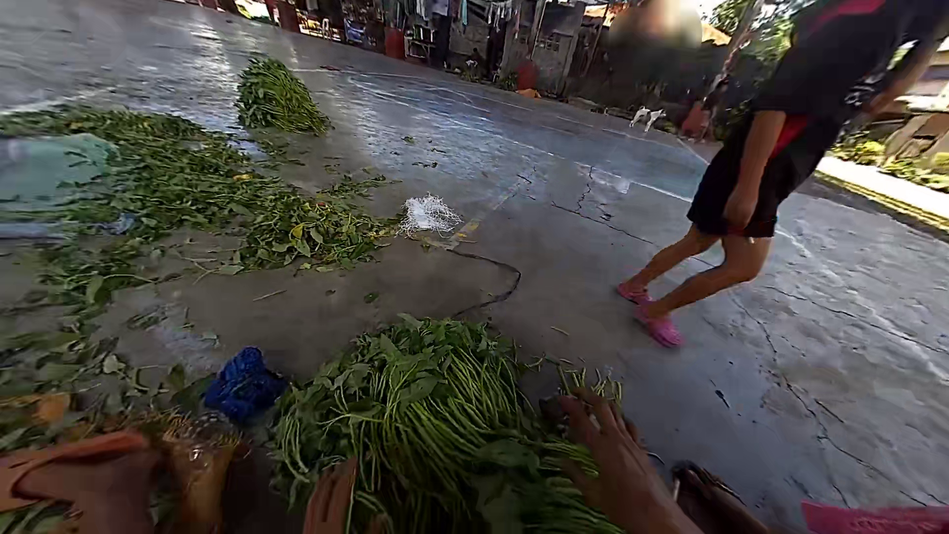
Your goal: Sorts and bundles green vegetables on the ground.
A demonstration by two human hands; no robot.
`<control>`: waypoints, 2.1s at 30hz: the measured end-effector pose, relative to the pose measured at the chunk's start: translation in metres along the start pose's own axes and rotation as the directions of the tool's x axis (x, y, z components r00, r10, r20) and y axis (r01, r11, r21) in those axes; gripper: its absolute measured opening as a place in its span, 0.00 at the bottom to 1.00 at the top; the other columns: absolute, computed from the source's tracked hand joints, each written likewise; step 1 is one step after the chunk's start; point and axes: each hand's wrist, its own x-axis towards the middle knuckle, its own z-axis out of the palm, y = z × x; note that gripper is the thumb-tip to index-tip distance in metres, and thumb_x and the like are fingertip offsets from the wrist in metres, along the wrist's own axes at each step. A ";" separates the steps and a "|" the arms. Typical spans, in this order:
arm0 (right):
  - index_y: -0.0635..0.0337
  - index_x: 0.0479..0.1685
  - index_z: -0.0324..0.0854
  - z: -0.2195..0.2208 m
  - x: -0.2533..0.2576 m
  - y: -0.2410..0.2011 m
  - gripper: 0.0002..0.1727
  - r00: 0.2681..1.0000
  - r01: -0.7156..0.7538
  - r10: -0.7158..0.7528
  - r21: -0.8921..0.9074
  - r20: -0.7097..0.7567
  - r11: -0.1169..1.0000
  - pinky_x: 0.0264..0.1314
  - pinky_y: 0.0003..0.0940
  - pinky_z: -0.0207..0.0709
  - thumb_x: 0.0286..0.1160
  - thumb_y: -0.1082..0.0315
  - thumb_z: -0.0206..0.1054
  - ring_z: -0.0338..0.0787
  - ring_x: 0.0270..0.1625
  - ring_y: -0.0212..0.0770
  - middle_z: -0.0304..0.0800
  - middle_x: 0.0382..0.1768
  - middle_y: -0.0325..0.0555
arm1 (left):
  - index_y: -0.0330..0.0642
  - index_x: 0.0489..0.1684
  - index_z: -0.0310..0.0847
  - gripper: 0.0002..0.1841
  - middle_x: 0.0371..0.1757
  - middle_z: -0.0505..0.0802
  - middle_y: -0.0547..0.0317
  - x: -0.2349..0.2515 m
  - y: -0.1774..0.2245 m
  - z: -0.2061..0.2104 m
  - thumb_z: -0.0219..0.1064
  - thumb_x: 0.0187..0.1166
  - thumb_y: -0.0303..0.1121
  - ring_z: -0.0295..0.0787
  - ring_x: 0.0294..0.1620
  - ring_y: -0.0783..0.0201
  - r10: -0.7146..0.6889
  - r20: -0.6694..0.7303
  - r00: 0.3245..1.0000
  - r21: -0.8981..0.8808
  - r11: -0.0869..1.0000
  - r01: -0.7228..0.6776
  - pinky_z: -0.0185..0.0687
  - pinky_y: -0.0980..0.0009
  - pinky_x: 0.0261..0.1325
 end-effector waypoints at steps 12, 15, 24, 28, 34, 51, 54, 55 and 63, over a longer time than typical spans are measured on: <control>0.66 0.72 0.79 0.183 0.121 -0.101 0.20 0.754 -0.201 -0.132 0.418 0.643 0.886 0.76 0.47 0.76 0.86 0.66 0.60 0.86 0.71 0.52 0.84 0.69 0.60 | 0.32 0.72 0.79 0.23 0.72 0.85 0.38 0.008 -0.028 0.041 0.67 0.78 0.31 0.80 0.75 0.44 -0.290 0.026 0.957 -0.216 0.933 0.289 0.74 0.48 0.78; 0.68 0.76 0.73 0.216 0.120 -0.111 0.22 0.755 -0.365 -0.056 0.489 0.654 0.793 0.77 0.49 0.74 0.85 0.71 0.59 0.82 0.74 0.54 0.79 0.73 0.63 | 0.28 0.77 0.72 0.23 0.74 0.83 0.35 0.040 -0.034 0.052 0.59 0.83 0.25 0.78 0.77 0.45 -0.379 0.057 0.924 -0.319 0.870 0.376 0.72 0.52 0.80; 0.69 0.69 0.77 0.236 0.128 -0.119 0.29 0.856 -0.462 0.180 0.559 0.485 0.688 0.71 0.53 0.78 0.81 0.53 0.70 0.89 0.62 0.55 0.89 0.57 0.62 | 0.24 0.72 0.74 0.20 0.66 0.85 0.32 0.078 -0.030 0.079 0.59 0.85 0.26 0.84 0.69 0.47 -0.437 0.067 0.897 -0.391 0.816 0.426 0.76 0.56 0.76; 0.71 0.58 0.82 0.215 0.123 -0.115 0.16 0.885 -0.438 0.101 0.737 0.455 0.515 0.55 0.41 0.82 0.82 0.65 0.68 0.88 0.49 0.45 0.87 0.50 0.57 | 0.26 0.61 0.82 0.16 0.55 0.88 0.39 0.076 -0.015 0.067 0.64 0.83 0.29 0.87 0.55 0.54 -0.377 -0.037 0.925 -0.429 0.842 0.326 0.84 0.61 0.62; 0.69 0.48 0.85 0.162 0.107 -0.112 0.07 0.909 -0.416 0.093 0.863 0.407 0.287 0.51 0.25 0.80 0.81 0.75 0.64 0.87 0.44 0.29 0.91 0.43 0.45 | 0.29 0.50 0.82 0.08 0.45 0.91 0.53 0.071 0.010 0.043 0.61 0.80 0.23 0.91 0.45 0.65 -0.325 -0.160 0.932 -0.647 0.748 0.149 0.89 0.68 0.55; 0.67 0.66 0.84 0.163 0.074 -0.142 0.17 0.929 -0.286 -0.052 0.801 0.366 0.526 0.53 0.29 0.87 0.85 0.70 0.61 0.90 0.48 0.39 0.79 0.58 0.59 | 0.30 0.69 0.79 0.23 0.41 0.94 0.57 0.042 0.035 0.016 0.70 0.71 0.20 0.91 0.37 0.68 -0.491 -0.120 0.863 -0.686 0.669 0.285 0.88 0.73 0.43; 0.66 0.73 0.79 0.166 0.068 -0.144 0.20 0.889 -0.331 -0.091 0.766 0.449 0.551 0.54 0.31 0.88 0.85 0.70 0.61 0.91 0.48 0.41 0.79 0.60 0.59 | 0.28 0.66 0.79 0.20 0.35 0.91 0.56 0.036 0.035 0.017 0.68 0.73 0.16 0.89 0.33 0.67 -0.598 -0.131 0.790 -0.782 0.552 0.288 0.87 0.73 0.36; 0.66 0.74 0.78 0.167 0.065 -0.146 0.21 0.874 -0.339 -0.106 0.750 0.475 0.568 0.54 0.32 0.88 0.84 0.71 0.61 0.91 0.49 0.42 0.80 0.61 0.59 | 0.28 0.65 0.79 0.19 0.36 0.91 0.55 0.034 0.035 0.016 0.68 0.74 0.16 0.89 0.33 0.66 -0.632 -0.115 0.766 -0.804 0.512 0.302 0.87 0.72 0.36; 0.60 0.78 0.77 0.175 0.063 -0.152 0.23 0.731 -0.320 -0.229 0.619 0.643 0.717 0.56 0.39 0.84 0.92 0.65 0.48 0.89 0.50 0.46 0.77 0.66 0.61 | 0.31 0.62 0.77 0.24 0.38 0.92 0.52 -0.010 0.026 -0.001 0.73 0.66 0.12 0.92 0.34 0.63 -0.720 0.088 0.688 -0.801 0.360 0.479 0.90 0.69 0.36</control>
